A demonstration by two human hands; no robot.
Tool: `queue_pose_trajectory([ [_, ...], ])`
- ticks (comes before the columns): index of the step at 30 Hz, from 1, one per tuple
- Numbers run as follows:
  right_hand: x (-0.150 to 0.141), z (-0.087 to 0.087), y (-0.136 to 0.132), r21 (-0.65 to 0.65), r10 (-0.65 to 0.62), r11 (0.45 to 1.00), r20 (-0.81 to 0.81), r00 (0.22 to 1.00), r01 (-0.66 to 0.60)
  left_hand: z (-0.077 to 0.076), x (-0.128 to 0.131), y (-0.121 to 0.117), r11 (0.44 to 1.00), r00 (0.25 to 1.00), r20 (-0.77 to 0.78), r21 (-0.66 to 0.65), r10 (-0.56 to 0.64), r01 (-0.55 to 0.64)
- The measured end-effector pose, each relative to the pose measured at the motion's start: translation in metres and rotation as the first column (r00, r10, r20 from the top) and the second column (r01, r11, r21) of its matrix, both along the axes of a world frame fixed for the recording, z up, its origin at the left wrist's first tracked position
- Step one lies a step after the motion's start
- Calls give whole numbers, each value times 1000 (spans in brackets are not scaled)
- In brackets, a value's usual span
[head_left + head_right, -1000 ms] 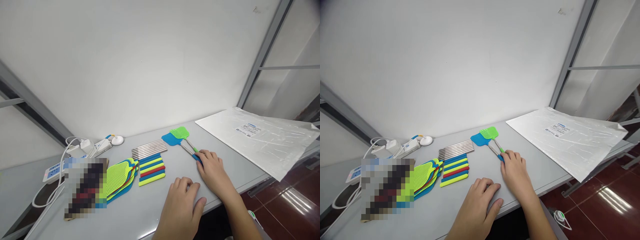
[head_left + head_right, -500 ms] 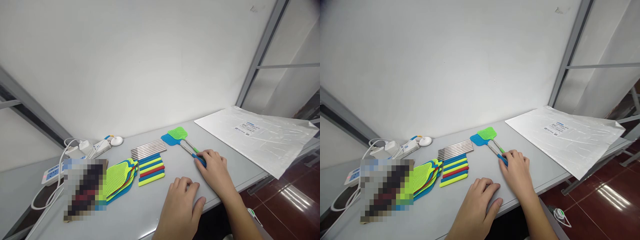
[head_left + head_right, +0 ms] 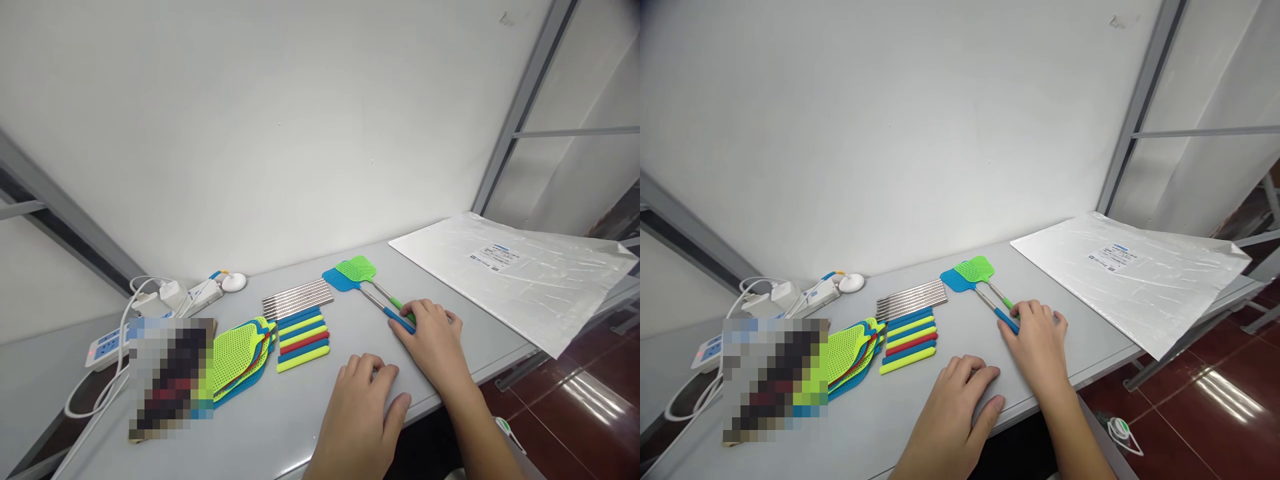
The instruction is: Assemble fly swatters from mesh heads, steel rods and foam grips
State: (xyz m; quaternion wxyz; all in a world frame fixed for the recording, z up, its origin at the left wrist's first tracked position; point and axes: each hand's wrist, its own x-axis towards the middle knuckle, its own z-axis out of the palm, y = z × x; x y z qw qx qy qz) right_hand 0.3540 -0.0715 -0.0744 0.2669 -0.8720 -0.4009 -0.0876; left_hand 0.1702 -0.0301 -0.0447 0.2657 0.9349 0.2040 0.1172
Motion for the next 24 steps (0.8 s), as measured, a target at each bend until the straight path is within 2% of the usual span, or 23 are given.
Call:
queue_pose_trajectory([
  [7, 1, -6, 1, 18, -5, 1000, 18, 1000, 4, 1, -1, 1, 1000, 999, 34, -20, -3, 4],
  [10, 2, -8, 1, 8, 8, 1000, 27, 1000, -8, 1, -12, 6, 999, 996, 90, -49, 16, -12],
  [12, 2, -9, 0, 1, 23, 1000, 22, 1000, -23, 2, -29, 15, 994, 985, 146, -74, 88, -78],
  [15, 2, -8, 0, -3, 44, 999, 12, 999, -44, 1, -67, 35, 961, 929, 247, -78, 277, -266],
  [19, 2, -9, -1, -11, 70, 997, 17, 997, -70, -4, -114, 60, 829, 751, 410, -23, 518, -559],
  [21, 2, -9, -1, -15, 87, 996, 16, 996, -87, -6, -123, 65, 781, 687, 462, -21, 561, -624],
  [24, 3, -10, 0, -19, 107, 994, 12, 994, -106, -7, -120, 64, 800, 692, 492, -15, 528, -599],
])
